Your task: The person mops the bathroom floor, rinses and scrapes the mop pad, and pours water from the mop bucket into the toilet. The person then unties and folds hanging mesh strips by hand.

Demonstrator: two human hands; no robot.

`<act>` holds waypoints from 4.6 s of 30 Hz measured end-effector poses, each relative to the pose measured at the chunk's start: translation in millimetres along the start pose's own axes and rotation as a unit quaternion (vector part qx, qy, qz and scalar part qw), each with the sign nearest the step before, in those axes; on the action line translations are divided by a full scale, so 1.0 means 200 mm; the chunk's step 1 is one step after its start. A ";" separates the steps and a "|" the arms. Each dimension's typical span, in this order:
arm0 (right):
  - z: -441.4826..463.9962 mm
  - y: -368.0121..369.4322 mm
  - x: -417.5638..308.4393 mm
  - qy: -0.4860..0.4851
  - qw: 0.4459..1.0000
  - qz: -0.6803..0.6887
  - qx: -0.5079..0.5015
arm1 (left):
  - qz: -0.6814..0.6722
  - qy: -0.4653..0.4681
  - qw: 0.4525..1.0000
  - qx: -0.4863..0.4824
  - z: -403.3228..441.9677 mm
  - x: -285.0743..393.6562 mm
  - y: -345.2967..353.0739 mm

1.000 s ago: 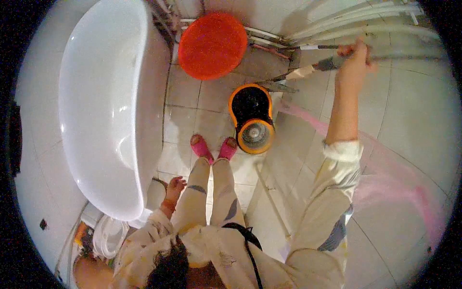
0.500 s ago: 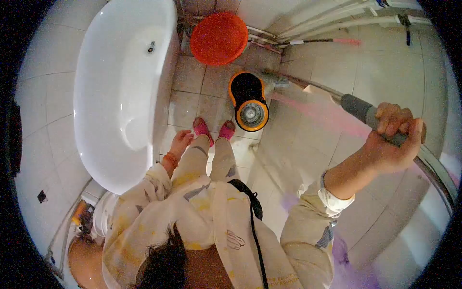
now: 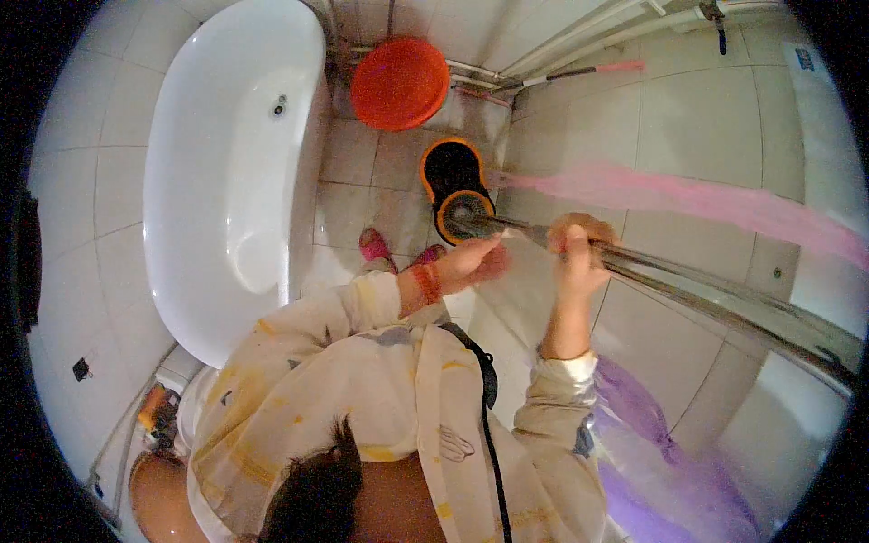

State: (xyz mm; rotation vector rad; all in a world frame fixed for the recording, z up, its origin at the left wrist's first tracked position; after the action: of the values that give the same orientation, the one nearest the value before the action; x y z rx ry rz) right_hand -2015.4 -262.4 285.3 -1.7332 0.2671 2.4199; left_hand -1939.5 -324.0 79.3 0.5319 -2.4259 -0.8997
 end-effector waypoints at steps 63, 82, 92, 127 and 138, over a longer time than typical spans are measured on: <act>-0.39 0.15 0.34 0.104 0.950 -0.171 0.239 | -0.028 -0.019 0.996 0.082 0.30 0.45 -0.09; 0.12 0.17 -0.33 -0.015 0.965 -0.021 -0.263 | -0.461 -0.009 0.867 -0.187 -0.01 0.38 0.45; 0.36 0.22 0.05 0.021 0.903 -0.097 -0.417 | -0.477 0.045 0.860 -0.174 0.58 0.45 0.33; 1.70 -0.01 0.87 0.070 0.950 -0.220 0.209 | -0.087 0.064 0.992 0.059 0.25 1.04 -0.41; 0.74 0.05 -0.89 -0.473 0.629 -0.491 0.374 | 0.235 0.185 0.953 -0.050 0.26 1.61 0.39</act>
State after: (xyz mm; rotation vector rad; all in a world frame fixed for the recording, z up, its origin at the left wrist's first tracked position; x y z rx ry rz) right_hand -2096.8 -241.1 501.0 0.0068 0.0850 1.5807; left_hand -2241.3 -407.9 199.4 0.0625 -2.0224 -0.6441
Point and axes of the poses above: each hand's wrist, its own z-axis towards the middle knuckle, its own y-axis out of the palm, x = y × z, the point moved 5 cm from there along z, towards the middle knuckle, and after that the axes turned 9 degrees about x, right-handed, at the moved point
